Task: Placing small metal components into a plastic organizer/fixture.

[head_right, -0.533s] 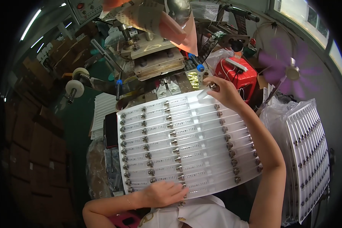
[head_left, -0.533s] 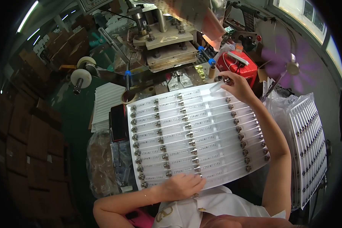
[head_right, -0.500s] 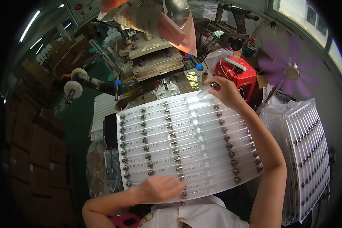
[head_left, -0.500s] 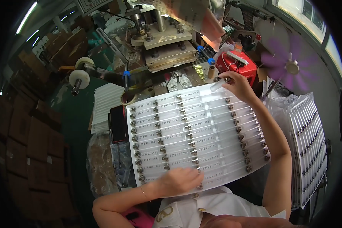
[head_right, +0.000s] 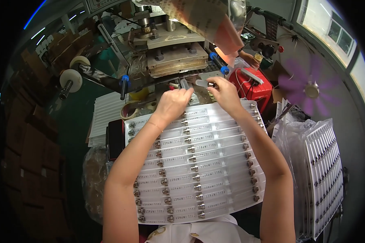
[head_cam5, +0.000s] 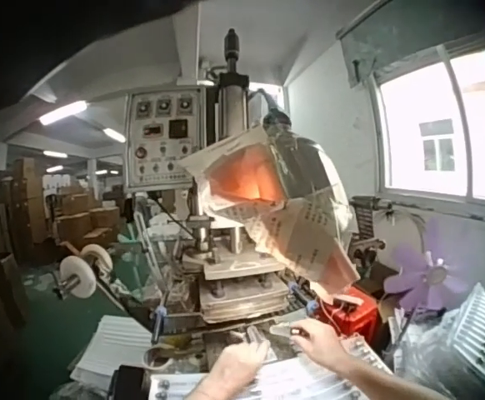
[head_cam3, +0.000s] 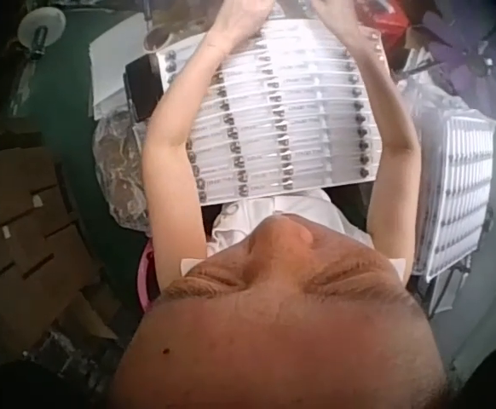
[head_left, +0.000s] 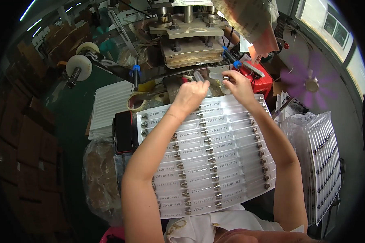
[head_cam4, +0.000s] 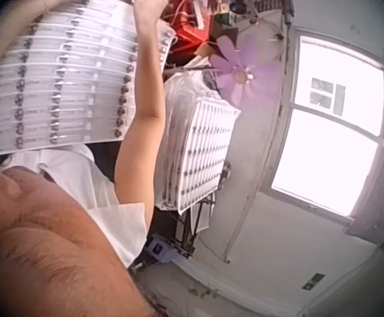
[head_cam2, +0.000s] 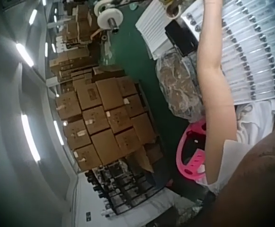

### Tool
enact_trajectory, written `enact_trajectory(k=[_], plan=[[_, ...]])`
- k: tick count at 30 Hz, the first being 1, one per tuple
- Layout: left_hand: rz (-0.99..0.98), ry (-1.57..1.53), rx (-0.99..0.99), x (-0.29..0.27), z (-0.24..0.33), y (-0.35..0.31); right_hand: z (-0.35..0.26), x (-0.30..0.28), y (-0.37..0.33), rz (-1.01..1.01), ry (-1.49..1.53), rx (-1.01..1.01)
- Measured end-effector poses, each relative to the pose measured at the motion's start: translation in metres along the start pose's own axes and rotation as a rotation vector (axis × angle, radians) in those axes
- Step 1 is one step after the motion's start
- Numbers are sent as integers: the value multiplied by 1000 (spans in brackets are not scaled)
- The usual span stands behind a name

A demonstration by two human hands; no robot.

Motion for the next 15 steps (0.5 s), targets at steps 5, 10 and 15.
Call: enact_trajectory(k=[5, 10, 15], plan=[[87, -396, -6, -75, 60, -52, -49, 58, -5, -66, -310, -482], [-15, -426, -39, -99, 79, -97, -26, 82, 15, -191, -208, -230], [-67, -436, -5, -92, 79, -97, 18, 91, 31, -240, -108, 3]])
Point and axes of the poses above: each hand's wrist, its own y-axis towards the middle knuckle, its own x-axis out of the palm, z = x × y, the point moved 10 cm from there along y, towards the middle knuckle, and after that the axes turned 3 degrees about x, right-handed, at the moved point
